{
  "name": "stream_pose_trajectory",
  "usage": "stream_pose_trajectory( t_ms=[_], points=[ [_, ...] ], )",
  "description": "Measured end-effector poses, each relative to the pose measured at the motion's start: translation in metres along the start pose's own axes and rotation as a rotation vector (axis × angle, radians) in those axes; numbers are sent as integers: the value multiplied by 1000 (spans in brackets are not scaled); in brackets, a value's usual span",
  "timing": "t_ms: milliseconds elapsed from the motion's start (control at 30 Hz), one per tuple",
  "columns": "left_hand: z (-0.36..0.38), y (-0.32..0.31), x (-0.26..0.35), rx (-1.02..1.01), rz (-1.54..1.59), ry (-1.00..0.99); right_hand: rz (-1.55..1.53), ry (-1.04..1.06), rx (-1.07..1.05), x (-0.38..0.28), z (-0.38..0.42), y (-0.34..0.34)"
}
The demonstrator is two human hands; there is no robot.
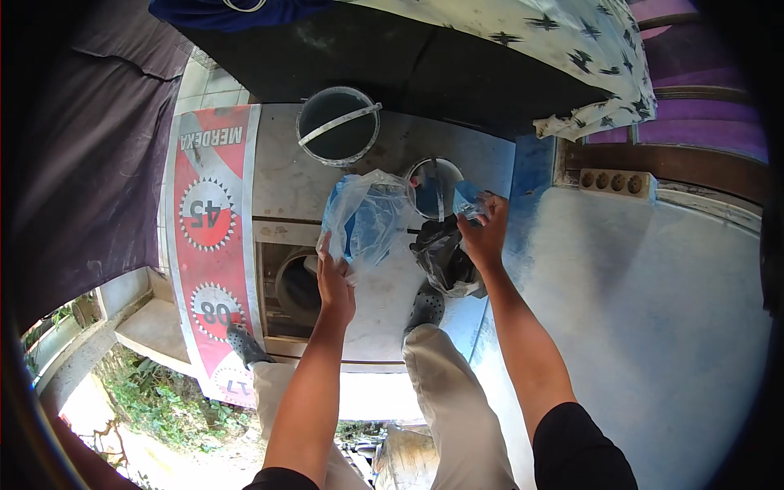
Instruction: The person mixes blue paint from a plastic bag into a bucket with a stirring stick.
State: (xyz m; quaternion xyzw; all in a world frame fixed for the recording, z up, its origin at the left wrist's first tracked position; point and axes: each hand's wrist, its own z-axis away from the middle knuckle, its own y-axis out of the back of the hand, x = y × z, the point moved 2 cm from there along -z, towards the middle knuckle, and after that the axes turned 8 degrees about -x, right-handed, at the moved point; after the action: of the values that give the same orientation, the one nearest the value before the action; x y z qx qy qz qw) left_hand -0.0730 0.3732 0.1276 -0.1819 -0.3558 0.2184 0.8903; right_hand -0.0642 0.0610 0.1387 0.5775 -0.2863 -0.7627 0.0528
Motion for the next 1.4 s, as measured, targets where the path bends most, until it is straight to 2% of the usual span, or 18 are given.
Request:
stream_pose_trajectory(
  t_ms=[200,367,500,567,600,667,800,867,1000,1067,1167,1300,1400],
  points=[
    [0,2,-3,4,2,-6,-76,97,5,-23,6,-5],
    [4,-6,1,23,5,4,-135,14,70,-26,1,-5],
    [2,-1,-3,21,-5,-3,-175,32,127,-17,-6,-6],
    [4,-4,-1,29,15,26,45,-59,-28,-10,-14,-7],
    [5,-4,-1,31,12,27,43,-62,-28,-1,-18,-9],
    [6,-4,-1,19,45,31,376,64,-73,17,-30,-14],
    [8,-5,-1,13,38,24,437,58,-234,18,-63,-13],
    [8,-4,-2,-1,50,11,366,-296,-317,-4,-74,-6],
    [11,-9,1,-1,71,-11,304,-245,-247,-13,-65,-1],
    [11,-10,3,-2,80,-18,222,-84,-123,-2,-50,0],
    [8,-7,3,-55,119,-3,38,-44,-105,-4,-26,0],
    [6,-2,6,-85,116,-1,39,36,-51,-3,2,-2],
    [6,0,6,-87,99,-6,-101,49,-13,-8,12,-4]
  ],
)
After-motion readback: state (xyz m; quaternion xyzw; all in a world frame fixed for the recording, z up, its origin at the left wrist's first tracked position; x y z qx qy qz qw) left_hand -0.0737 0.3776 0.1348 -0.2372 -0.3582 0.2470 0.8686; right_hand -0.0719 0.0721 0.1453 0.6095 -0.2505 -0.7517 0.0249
